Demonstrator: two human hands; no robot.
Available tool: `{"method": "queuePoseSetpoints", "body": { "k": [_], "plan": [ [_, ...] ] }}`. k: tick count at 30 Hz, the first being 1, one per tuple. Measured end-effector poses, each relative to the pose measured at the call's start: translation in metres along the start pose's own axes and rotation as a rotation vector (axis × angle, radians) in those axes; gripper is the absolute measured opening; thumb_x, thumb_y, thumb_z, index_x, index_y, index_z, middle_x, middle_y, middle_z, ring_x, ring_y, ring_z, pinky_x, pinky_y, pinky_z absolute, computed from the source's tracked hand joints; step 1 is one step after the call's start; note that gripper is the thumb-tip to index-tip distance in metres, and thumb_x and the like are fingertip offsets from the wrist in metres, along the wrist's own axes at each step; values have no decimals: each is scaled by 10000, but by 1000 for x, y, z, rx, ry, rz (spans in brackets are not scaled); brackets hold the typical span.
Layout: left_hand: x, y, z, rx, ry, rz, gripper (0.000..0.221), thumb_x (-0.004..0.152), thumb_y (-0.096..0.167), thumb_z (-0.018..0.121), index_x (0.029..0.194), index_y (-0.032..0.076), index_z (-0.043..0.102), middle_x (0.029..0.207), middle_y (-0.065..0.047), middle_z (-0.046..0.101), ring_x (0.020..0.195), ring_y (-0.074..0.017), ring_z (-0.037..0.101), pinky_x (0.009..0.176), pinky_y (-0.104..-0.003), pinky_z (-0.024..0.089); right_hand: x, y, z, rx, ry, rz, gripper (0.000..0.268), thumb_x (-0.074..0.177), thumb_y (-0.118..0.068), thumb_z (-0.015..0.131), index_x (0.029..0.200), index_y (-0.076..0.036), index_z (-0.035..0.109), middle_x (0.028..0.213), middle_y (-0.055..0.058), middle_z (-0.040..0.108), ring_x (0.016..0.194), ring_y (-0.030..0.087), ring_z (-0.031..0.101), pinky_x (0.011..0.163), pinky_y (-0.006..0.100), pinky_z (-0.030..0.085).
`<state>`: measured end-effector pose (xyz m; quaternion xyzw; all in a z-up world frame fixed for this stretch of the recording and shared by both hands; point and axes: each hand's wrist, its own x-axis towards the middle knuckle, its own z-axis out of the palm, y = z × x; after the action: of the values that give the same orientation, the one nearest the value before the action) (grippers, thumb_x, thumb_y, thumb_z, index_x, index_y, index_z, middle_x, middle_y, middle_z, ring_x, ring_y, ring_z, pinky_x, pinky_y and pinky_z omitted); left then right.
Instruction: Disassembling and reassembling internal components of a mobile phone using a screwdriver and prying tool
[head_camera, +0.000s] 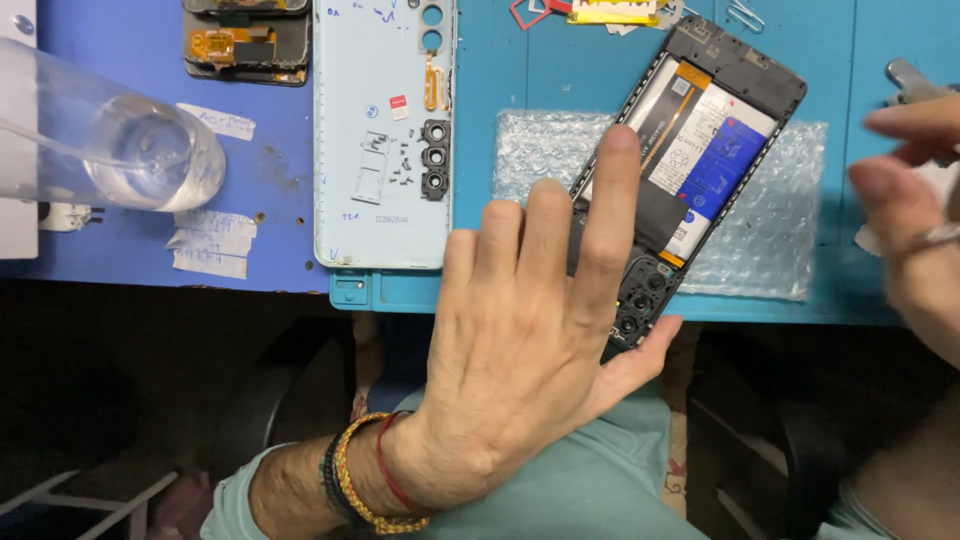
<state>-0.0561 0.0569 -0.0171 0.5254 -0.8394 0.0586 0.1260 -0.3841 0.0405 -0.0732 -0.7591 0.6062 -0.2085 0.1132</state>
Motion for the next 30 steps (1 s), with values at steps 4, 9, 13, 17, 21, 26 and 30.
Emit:
{"method": "queuePoseSetpoints", "body": {
  "k": [4, 9, 13, 17, 21, 26, 30],
  "plan": [
    [-3, -15, -7, -23, 13, 35, 1291, 897, 857, 944, 1656, 49, 283, 1348, -89, 619, 974, -245, 530, 775, -407, 416, 39, -77, -28, 178, -21, -388, 442, 1056, -90, 717, 1391, 177, 611, 1451, 374, 645, 1366, 443, 627, 1264, 520, 461],
    [3, -57, -17, -171, -97, 273, 1165, 923, 611, 900, 1668, 50, 202, 1586, -54, 589, 1290, -280, 574, 991, -455, 318, 60, -110, -34, -1, -118, -594, 1019, 768, -549, 856, 1457, 170, 635, 1470, 355, 720, 1299, 446, 747, 1082, 510, 601],
    [22, -79, -22, -284, -137, 341, 1211, 878, 588, 937, 1671, 39, 205, 1526, -98, 596, 1257, -338, 550, 961, -476, 407, 51, -109, -30, -54, -103, -541, 1055, 732, -628, 852, 1460, 111, 662, 1449, 290, 742, 1223, 383, 767, 976, 479, 614],
    [34, -92, -20, -304, -153, 345, 1368, 789, 732, 1014, 1671, 32, 238, 1386, -105, 579, 1182, -324, 535, 951, -471, 456, 46, -111, -28, -59, -88, -472, 934, 807, -496, 850, 1469, 135, 656, 1455, 325, 725, 1224, 411, 748, 1013, 497, 606],
    [39, -97, -19, -300, -149, 350, 1379, 762, 694, 1052, 1668, 31, 250, 1288, -91, 580, 1112, -325, 522, 901, -465, 472, 38, -105, -16, 31, -13, -428, 886, 818, -420, 873, 1444, 172, 667, 1451, 370, 702, 1247, 444, 728, 1093, 517, 604],
    [39, -96, -20, -407, -181, 316, 1373, 768, 591, 1094, 1669, 32, 222, 1309, -96, 580, 1126, -329, 505, 952, -439, 453, 33, -104, -11, 77, 26, -426, 917, 777, -395, 906, 1400, 220, 631, 1426, 398, 704, 1325, 511, 724, 1205, 594, 592],
    [38, -98, -19, -535, -194, 289, 1326, 752, 564, 1099, 1641, 44, 264, 1413, -123, 589, 1153, -344, 494, 1034, -464, 438, 31, -108, -13, 56, 29, -416, 901, 776, -392, 922, 1380, 222, 658, 1436, 415, 704, 1321, 510, 726, 1189, 592, 595]
  ]
}}
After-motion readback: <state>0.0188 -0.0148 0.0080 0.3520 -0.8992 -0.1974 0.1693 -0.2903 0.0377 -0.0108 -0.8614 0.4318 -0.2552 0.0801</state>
